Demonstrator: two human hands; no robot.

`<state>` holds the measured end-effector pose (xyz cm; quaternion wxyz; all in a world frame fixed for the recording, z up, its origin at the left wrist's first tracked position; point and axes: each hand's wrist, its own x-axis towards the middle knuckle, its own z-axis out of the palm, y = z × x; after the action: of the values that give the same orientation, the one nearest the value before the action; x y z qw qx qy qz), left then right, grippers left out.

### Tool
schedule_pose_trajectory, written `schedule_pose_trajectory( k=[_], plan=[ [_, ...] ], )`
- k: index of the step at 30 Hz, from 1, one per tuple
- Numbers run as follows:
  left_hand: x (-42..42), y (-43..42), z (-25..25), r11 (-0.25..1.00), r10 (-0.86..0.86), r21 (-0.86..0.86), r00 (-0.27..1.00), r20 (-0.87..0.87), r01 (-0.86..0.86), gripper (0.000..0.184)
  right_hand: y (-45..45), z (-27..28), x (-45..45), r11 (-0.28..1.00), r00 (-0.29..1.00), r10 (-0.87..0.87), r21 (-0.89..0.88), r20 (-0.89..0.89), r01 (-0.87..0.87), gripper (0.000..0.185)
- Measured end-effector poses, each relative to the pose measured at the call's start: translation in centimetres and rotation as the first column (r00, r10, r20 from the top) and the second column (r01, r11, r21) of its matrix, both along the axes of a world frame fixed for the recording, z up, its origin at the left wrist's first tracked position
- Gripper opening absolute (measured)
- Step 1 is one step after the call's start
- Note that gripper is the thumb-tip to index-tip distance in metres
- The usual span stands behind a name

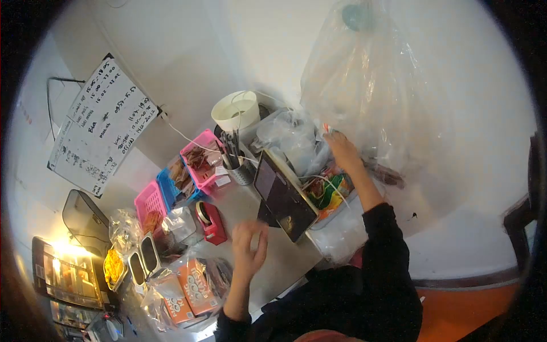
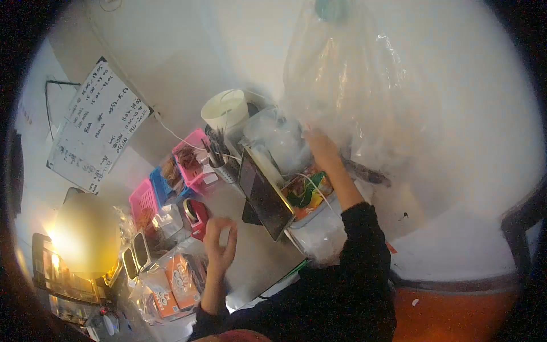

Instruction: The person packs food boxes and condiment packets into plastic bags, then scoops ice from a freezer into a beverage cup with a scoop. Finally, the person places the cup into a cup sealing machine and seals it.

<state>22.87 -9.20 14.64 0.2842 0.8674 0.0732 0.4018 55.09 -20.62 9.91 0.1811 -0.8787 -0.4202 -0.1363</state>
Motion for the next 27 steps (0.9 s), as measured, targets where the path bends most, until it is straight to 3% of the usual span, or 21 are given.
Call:
schedule_pose_trajectory(
  k=[2,3,5,7,9,12,14,15,17,18,20,21,24,25,26,27],
  plan=[
    [5.5,1.1,0.8,0.987,-0.142,-0.095,0.984,-0.106,0.132,0.012,-0.3,-1.8,-0.5,0.998,0.994,-0.034,-0.056,0.107,0.040,0.039],
    [8.7,1.2,1.9,0.942,-0.277,-0.244,0.944,-0.179,0.231,0.016,-0.1,-2.2,-0.4,0.997,0.996,-0.025,-0.073,0.083,0.031,0.035],
    [16.1,1.5,1.2,0.967,-0.254,-0.086,0.947,-0.196,0.241,0.017,0.2,-2.6,-0.1,0.995,0.999,-0.020,-0.100,0.040,0.024,0.027],
    [23.1,2.3,-0.8,0.938,-0.346,-0.057,0.915,-0.208,0.342,0.019,-0.2,-2.8,0.2,0.998,0.997,0.002,-0.056,0.077,0.003,0.019],
    [28.5,4.3,-4.0,0.862,-0.409,0.061,0.761,-0.504,0.503,0.023,-0.6,-3.1,0.5,0.998,0.995,0.029,0.050,0.090,-0.034,0.012],
    [33.1,6.0,-6.5,0.860,-0.071,0.229,0.551,-0.832,0.456,0.028,-1.3,-4.1,0.6,0.976,0.998,0.048,0.213,0.033,-0.054,0.009],
    [32.7,5.1,-6.8,0.878,0.074,0.391,0.729,-0.681,0.277,0.021,-0.2,-4.5,1.0,0.974,0.998,-0.006,0.226,-0.060,0.019,0.010],
    [32.6,4.9,-7.2,0.874,0.149,0.454,0.796,-0.587,0.172,0.021,0.1,-3.8,1.1,0.985,1.000,0.011,0.175,0.018,-0.014,0.008],
    [32.9,5.2,-7.2,0.883,0.125,0.405,0.712,-0.691,0.237,0.025,1.0,-2.7,1.0,0.995,0.985,0.059,0.072,0.162,-0.071,0.006],
    [33.4,5.7,-7.2,0.887,0.116,0.379,0.666,-0.737,0.265,0.028,1.4,-2.8,1.4,0.989,0.996,0.059,0.132,0.062,-0.067,0.005],
    [35.0,8.2,-8.3,0.763,-0.034,0.326,0.538,-0.842,0.558,0.035,2.6,-3.5,2.0,0.967,0.987,0.081,0.251,-0.140,-0.044,0.004],
    [35.4,8.6,-7.6,0.673,-0.093,0.281,0.455,-0.885,0.684,0.038,2.5,-3.3,2.2,0.963,0.980,0.141,0.248,-0.141,-0.103,0.003],
    [34.4,7.7,-7.5,0.737,-0.183,0.120,0.367,-0.912,0.665,0.046,0.9,-2.8,2.9,0.945,0.936,0.309,0.161,-0.167,-0.283,0.002],
    [33.3,5.8,-6.5,0.672,-0.109,0.250,0.427,-0.898,0.697,0.043,0.4,-1.9,3.4,0.933,0.914,0.360,0.082,-0.189,-0.350,0.003],
    [33.4,5.4,-7.1,0.711,-0.040,0.324,0.496,-0.867,0.624,0.043,0.2,-1.6,3.4,0.909,0.887,0.408,0.003,-0.218,-0.417,0.004],
    [33.4,5.0,-7.4,0.743,0.031,0.393,0.559,-0.829,0.542,0.042,0.5,-2.0,3.4,0.934,0.919,0.355,0.033,-0.172,-0.355,0.005]
  ],
)
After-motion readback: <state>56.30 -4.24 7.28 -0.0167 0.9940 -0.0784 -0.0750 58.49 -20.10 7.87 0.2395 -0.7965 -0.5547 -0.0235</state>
